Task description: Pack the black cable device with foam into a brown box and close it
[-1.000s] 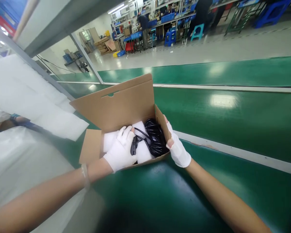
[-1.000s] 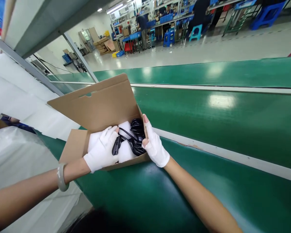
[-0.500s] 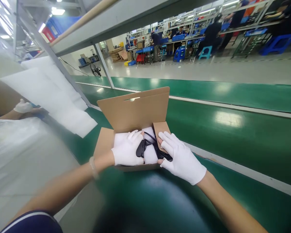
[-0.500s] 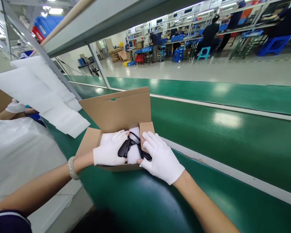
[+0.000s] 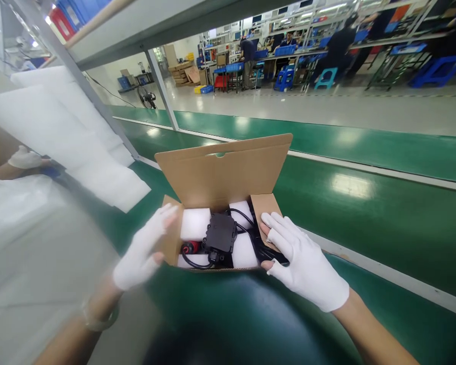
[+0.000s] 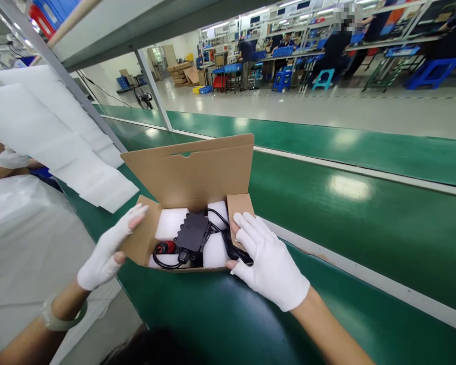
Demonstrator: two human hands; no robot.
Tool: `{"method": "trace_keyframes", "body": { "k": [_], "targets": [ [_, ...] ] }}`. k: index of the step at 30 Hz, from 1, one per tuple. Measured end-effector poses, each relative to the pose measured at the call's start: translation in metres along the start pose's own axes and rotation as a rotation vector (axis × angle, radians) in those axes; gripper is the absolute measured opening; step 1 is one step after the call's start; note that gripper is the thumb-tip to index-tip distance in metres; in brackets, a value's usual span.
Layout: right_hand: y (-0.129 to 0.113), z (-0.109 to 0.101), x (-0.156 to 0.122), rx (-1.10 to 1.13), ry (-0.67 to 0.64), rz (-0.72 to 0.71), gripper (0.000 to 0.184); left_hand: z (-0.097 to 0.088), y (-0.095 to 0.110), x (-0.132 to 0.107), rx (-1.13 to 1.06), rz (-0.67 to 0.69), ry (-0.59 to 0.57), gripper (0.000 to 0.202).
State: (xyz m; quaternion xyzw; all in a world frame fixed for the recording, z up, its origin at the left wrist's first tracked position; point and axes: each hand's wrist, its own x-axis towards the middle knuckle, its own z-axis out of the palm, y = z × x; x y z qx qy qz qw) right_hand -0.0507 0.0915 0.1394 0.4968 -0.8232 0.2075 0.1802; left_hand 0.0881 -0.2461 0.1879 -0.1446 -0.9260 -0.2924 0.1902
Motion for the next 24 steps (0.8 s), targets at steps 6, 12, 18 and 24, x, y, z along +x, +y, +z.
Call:
{"method": "trace_keyframes", "body": {
  "k": [6,12,18,24],
  "targets": [
    [-0.013,-0.030,0.032,-0.109,-0.077,-0.024,0.033,0.028,0.018,0.040,0.127,0.232,-0.169,0.041],
    [-0.034,-0.027,0.125,0.149,-0.473,-0.541,0.018,0.016,0.026,0.055,0.115,0.324,-0.282,0.011],
    [-0.046,0.001,0.145,0.195,-0.730,-0.617,0.019,0.003,0.017,0.055,0.211,0.375,-0.326,0.020],
    [-0.042,0.002,0.137,0.319,-0.673,-0.518,0.010,-0.009,0.025,0.057,0.433,0.442,-0.610,0.016]
  ]
}}
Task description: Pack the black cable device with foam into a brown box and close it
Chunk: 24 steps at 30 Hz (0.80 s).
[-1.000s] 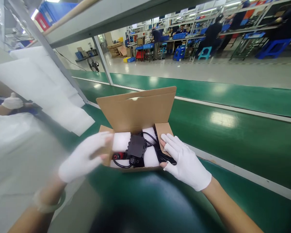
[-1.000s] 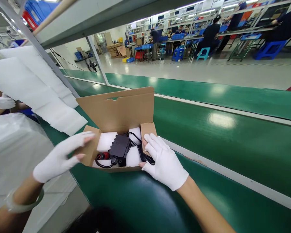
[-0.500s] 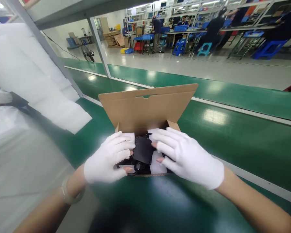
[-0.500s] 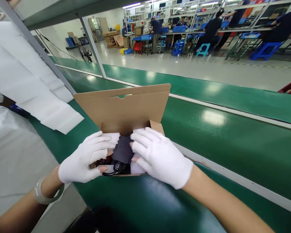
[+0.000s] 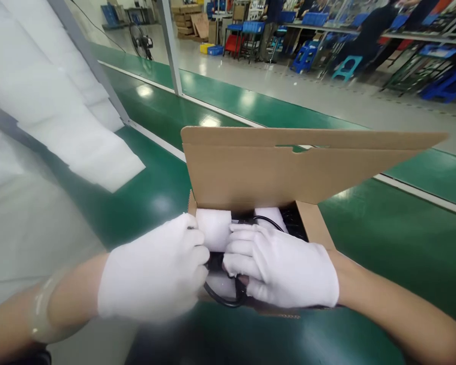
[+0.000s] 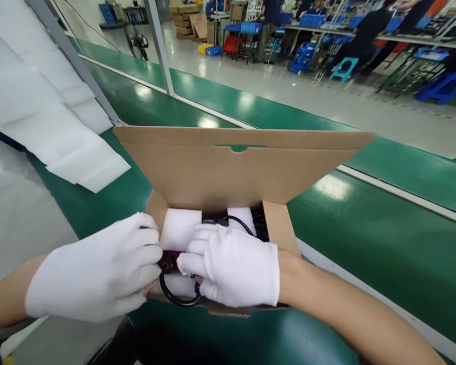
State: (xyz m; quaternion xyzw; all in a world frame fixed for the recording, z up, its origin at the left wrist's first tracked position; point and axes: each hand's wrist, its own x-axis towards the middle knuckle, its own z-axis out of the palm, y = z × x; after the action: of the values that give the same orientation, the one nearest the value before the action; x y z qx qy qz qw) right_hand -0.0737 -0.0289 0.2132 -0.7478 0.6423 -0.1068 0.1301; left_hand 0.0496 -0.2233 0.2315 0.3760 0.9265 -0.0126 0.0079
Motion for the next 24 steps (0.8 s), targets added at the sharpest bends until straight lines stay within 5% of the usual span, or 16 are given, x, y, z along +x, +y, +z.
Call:
{"method": "trace_keyframes", "body": {
  "k": [5,12,17,24],
  "targets": [
    [-0.002,0.000,0.001,-0.021,0.005,0.065,0.012,-0.001,0.018,0.022,0.255,-0.060,-0.342,0.033],
    [-0.002,-0.004,0.005,-0.028,0.001,0.056,0.011,-0.007,0.015,0.044,0.086,-0.003,-0.580,0.068],
    [0.000,-0.004,0.005,-0.090,-0.048,0.059,0.013,0.003,0.002,0.035,-0.056,-0.066,-0.441,0.064],
    [-0.003,0.001,0.000,-0.137,-0.039,0.026,0.011,0.028,0.000,0.020,-0.247,-0.155,-0.227,0.024]
  ]
}}
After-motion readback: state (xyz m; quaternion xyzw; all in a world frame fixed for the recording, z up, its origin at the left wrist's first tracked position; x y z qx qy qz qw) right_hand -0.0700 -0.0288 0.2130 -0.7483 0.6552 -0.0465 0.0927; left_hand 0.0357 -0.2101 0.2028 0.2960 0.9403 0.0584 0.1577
